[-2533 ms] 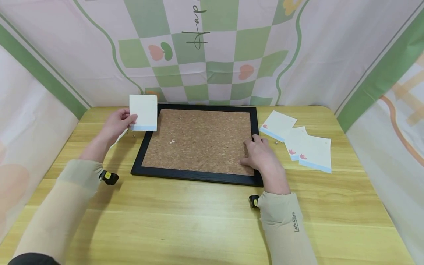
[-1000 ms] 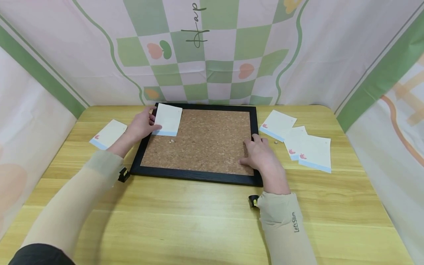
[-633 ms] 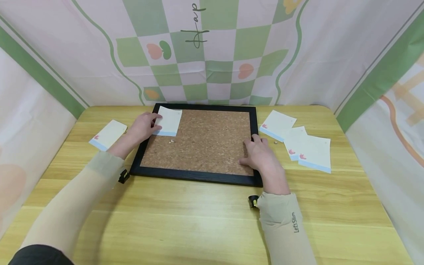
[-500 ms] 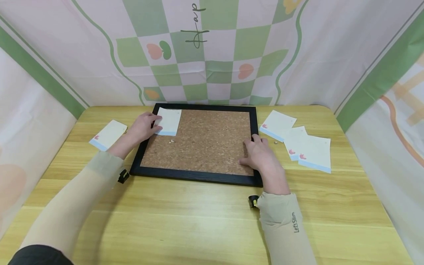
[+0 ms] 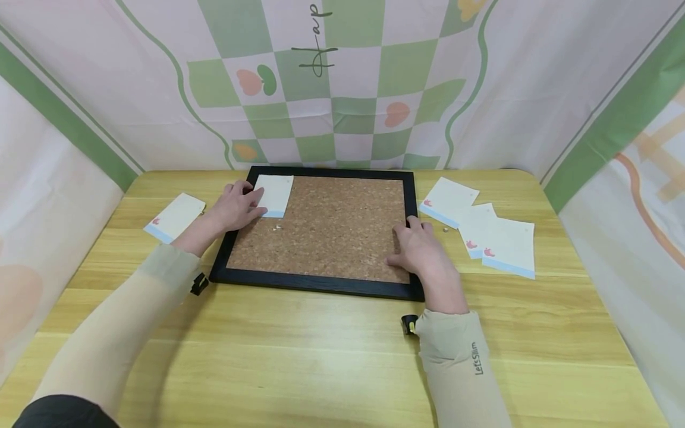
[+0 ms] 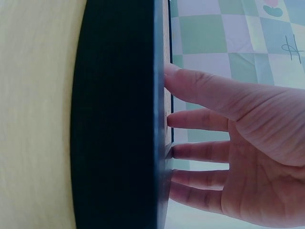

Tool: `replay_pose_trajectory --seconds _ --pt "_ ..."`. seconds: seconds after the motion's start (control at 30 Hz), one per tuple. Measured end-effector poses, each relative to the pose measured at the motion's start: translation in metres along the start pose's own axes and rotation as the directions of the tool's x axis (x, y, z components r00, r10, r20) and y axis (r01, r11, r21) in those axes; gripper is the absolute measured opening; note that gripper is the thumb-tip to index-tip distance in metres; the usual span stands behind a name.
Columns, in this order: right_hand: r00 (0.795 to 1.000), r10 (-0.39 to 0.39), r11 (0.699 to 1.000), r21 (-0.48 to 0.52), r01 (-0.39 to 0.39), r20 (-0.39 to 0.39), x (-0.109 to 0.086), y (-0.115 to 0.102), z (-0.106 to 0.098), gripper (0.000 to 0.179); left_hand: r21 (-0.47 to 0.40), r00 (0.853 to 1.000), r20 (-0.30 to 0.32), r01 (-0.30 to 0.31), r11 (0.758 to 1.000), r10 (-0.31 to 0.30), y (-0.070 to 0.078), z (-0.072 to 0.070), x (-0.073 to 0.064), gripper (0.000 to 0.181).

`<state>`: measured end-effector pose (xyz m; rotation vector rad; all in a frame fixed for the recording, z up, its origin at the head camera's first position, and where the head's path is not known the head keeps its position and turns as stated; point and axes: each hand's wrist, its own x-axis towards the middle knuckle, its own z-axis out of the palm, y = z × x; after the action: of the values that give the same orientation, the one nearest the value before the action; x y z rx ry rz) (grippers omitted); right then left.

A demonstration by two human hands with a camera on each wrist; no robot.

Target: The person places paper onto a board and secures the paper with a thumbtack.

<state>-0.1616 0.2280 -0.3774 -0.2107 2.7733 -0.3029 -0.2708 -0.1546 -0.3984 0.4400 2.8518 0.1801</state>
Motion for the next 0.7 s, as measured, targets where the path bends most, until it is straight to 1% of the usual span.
replay_pose_trajectory --seconds 0.17,0.5,0.7 --pt "1.0 -0.004 1.0 -0.008 0.004 -0.003 0.0002 0.0004 -0.0002 0.074 -0.011 1.0 0.015 0.013 1.0 -0.013 0.0001 0.0 0.0004 0.063" --pt "1.0 0.007 1.0 -0.001 -0.007 0.008 0.0 -0.0003 -0.001 0.074 0.023 1.0 0.026 0.012 1.0 -0.013 0.0003 0.0031 0.0036 0.062" --pt "1.0 0.007 1.0 0.001 -0.007 0.008 -0.0001 -0.0005 -0.0012 0.075 0.018 0.999 0.042 0.018 1.0 -0.019 0.0007 0.0012 0.0035 0.058"
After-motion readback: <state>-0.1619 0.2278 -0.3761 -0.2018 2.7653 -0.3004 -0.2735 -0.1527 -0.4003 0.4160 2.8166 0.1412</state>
